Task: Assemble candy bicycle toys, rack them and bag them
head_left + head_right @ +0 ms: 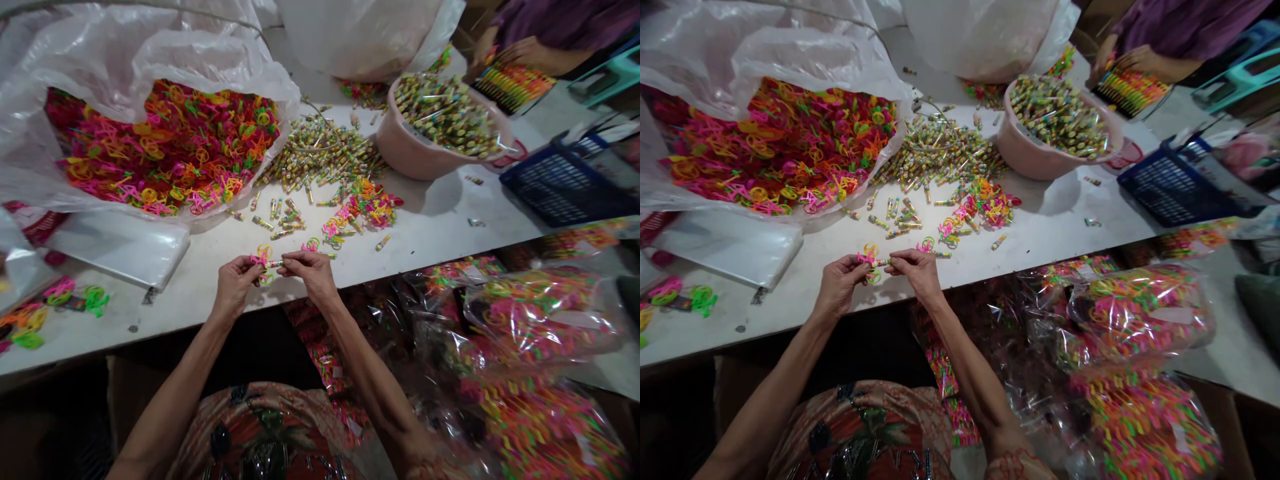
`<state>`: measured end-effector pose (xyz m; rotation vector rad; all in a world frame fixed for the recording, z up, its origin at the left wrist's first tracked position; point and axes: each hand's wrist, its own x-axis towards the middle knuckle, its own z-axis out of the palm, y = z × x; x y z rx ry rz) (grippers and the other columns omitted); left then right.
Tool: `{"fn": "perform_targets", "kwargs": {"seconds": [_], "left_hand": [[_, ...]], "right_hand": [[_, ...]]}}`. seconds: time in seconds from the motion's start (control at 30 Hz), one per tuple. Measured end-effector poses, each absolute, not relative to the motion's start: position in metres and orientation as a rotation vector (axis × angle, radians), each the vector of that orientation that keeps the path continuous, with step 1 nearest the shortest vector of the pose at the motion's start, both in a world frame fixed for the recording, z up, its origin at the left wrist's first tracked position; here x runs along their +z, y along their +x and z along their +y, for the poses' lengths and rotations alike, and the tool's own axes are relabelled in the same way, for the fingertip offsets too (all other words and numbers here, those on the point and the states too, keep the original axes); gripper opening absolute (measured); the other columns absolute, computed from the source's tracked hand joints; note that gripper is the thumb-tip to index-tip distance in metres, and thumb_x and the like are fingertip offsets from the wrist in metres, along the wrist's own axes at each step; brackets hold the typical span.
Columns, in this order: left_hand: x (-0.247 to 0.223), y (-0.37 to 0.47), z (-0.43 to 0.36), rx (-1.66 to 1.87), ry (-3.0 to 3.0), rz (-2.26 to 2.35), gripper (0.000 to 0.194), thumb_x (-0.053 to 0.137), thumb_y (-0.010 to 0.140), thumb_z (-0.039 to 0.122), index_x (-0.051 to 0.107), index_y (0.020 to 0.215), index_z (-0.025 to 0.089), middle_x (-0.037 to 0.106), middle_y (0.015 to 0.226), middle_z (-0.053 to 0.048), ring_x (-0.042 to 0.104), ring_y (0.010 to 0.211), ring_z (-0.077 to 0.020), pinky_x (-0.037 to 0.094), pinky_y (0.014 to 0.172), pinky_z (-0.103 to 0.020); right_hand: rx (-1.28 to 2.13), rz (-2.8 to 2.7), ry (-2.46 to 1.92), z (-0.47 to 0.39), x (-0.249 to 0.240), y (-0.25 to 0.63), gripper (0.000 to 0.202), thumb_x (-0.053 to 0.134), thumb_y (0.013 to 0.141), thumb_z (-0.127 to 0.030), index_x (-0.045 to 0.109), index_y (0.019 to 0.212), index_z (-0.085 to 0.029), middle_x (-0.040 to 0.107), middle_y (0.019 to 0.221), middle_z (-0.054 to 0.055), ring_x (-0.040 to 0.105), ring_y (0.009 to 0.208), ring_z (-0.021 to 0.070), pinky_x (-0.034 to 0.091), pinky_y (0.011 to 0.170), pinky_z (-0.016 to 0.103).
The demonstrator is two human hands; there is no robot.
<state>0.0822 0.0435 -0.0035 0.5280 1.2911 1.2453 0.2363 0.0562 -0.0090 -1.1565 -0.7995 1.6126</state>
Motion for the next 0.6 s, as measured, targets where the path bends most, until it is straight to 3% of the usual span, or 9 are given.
{"fn": "perform_targets", "kwargs": {"seconds": [0.23, 0.33, 0.4, 0.5, 0.6], "left_hand": [[-0.013, 0.103, 0.051, 1.094, 0.666, 1.199, 0.029, 0.081, 0.052, 0.033, 0.067, 0.069, 0.014, 0.065, 0.062, -0.002, 0.057, 0.056, -0.0118, 0.044, 0.053, -0.024], [-0.004, 0.085, 0.07, 1.133, 1.055, 1.378, 0.028, 0.072, 0.065, 0.031, 0.071, 0.09, 0.017, 0.071, 0.087, -0.005, 0.059, 0.069, -0.0136, 0.046, 0.06, -0.025], [0.005, 0.058, 0.094, 1.14, 1.372, 1.615, 0.024, 0.065, 0.072, 0.025, 0.069, 0.095, 0.018, 0.068, 0.103, -0.007, 0.06, 0.079, -0.0165, 0.047, 0.069, -0.028], [0.015, 0.015, 0.141, 1.087, 1.65, 2.0, 0.014, 0.056, 0.077, 0.013, 0.067, 0.083, 0.017, 0.065, 0.101, -0.011, 0.056, 0.105, -0.0268, 0.041, 0.091, -0.04], [0.016, -0.007, 0.178, 0.856, 1.711, 2.051, 0.013, 0.066, 0.067, 0.009, 0.058, 0.065, 0.019, 0.064, 0.089, -0.011, 0.053, 0.109, -0.0352, 0.038, 0.09, -0.044]], "right_hand": [[1.537, -0.93, -1.262, 0.066, -0.005, 0.269, 0.031, 0.084, 0.054, -0.04, 0.075, 0.074, -0.018, 0.067, 0.054, 0.0, 0.063, 0.05, 0.0144, 0.055, 0.057, 0.03], [1.272, -1.213, -1.389, 0.084, 0.004, 0.306, 0.028, 0.076, 0.065, -0.042, 0.075, 0.08, -0.018, 0.067, 0.061, 0.002, 0.062, 0.053, 0.0151, 0.054, 0.058, 0.032], [0.936, -1.43, -1.55, 0.1, 0.01, 0.325, 0.026, 0.07, 0.071, -0.04, 0.075, 0.085, -0.018, 0.07, 0.079, 0.006, 0.062, 0.059, 0.0165, 0.053, 0.063, 0.036], [0.392, -1.709, -1.817, 0.117, 0.016, 0.32, 0.027, 0.062, 0.078, -0.029, 0.074, 0.1, -0.018, 0.067, 0.109, 0.012, 0.064, 0.076, 0.0209, 0.052, 0.076, 0.04], [0.361, -2.142, -1.895, 0.127, 0.015, 0.274, 0.028, 0.051, 0.084, -0.018, 0.071, 0.104, -0.022, 0.067, 0.107, 0.009, 0.065, 0.086, 0.0213, 0.05, 0.076, 0.034]]}}
